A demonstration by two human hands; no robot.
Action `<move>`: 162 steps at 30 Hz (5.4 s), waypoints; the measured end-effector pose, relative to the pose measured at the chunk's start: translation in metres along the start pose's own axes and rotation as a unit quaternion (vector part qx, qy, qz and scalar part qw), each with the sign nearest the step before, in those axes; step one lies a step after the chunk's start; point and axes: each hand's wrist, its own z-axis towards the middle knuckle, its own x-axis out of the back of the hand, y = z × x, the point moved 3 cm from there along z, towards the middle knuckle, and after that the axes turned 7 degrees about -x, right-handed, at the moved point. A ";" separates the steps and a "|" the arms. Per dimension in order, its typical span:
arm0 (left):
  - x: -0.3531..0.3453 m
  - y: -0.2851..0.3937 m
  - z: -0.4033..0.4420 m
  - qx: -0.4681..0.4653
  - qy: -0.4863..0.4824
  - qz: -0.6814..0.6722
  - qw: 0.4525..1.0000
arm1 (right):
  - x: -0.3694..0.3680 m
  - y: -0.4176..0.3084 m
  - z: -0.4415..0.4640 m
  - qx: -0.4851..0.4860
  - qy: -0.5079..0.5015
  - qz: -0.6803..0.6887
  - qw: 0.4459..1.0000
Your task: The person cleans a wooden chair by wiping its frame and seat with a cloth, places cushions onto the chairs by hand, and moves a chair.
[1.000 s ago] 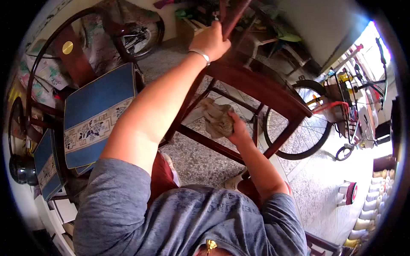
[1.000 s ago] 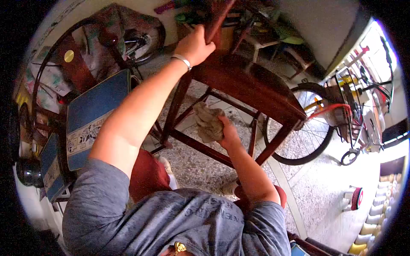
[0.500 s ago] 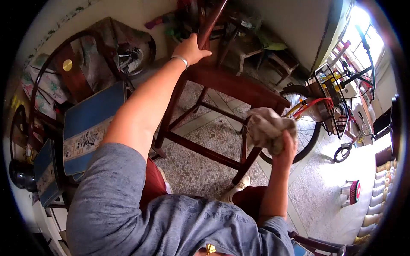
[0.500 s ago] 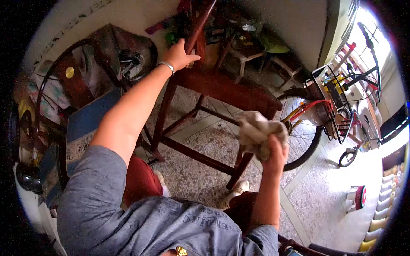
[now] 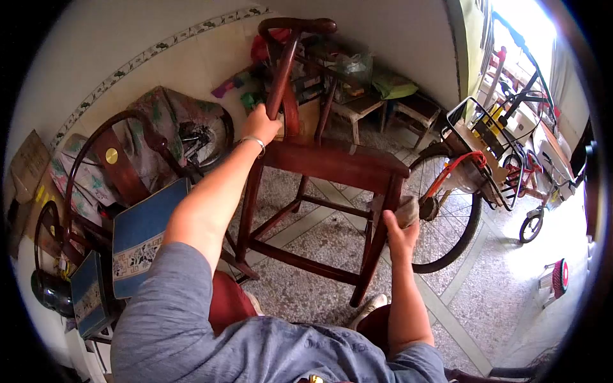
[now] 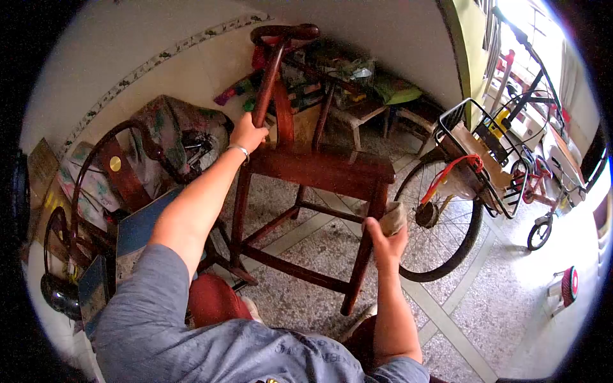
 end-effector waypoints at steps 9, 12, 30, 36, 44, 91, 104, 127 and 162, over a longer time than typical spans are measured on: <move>0.009 -0.004 -0.027 -0.021 -0.023 -0.122 0.992 | -0.009 0.010 -0.041 -0.033 -0.009 0.004 0.999; 0.001 -0.015 -0.013 -0.054 -0.022 -0.127 0.990 | -0.014 0.027 -0.050 -0.038 -0.041 0.019 0.998; -0.038 -0.138 0.063 0.025 -0.016 -0.088 0.996 | -0.127 0.042 -0.074 -0.092 -0.374 -0.210 0.899; -0.028 -0.148 0.013 0.087 0.126 -0.117 0.981 | -0.083 0.107 -0.056 -0.307 -0.302 0.031 0.902; -0.024 -0.247 -0.065 0.190 0.241 -0.175 0.936 | -0.093 0.148 -0.028 -0.455 -0.171 0.206 0.850; -0.057 -0.308 -0.104 0.413 0.045 -0.051 0.908 | -0.089 0.123 0.037 -0.277 -0.199 -0.159 0.926; -0.046 -0.194 -0.223 0.394 -0.017 -0.029 0.919 | -0.039 0.140 0.219 -0.115 -0.133 -0.452 0.874; -0.061 -0.318 -0.054 0.255 -0.243 0.164 0.921 | -0.053 0.049 -0.079 -0.334 -0.213 -0.269 0.878; -0.100 -0.073 -0.189 -0.200 -0.233 0.058 0.950 | -0.226 0.178 0.396 -0.127 -0.302 0.079 0.942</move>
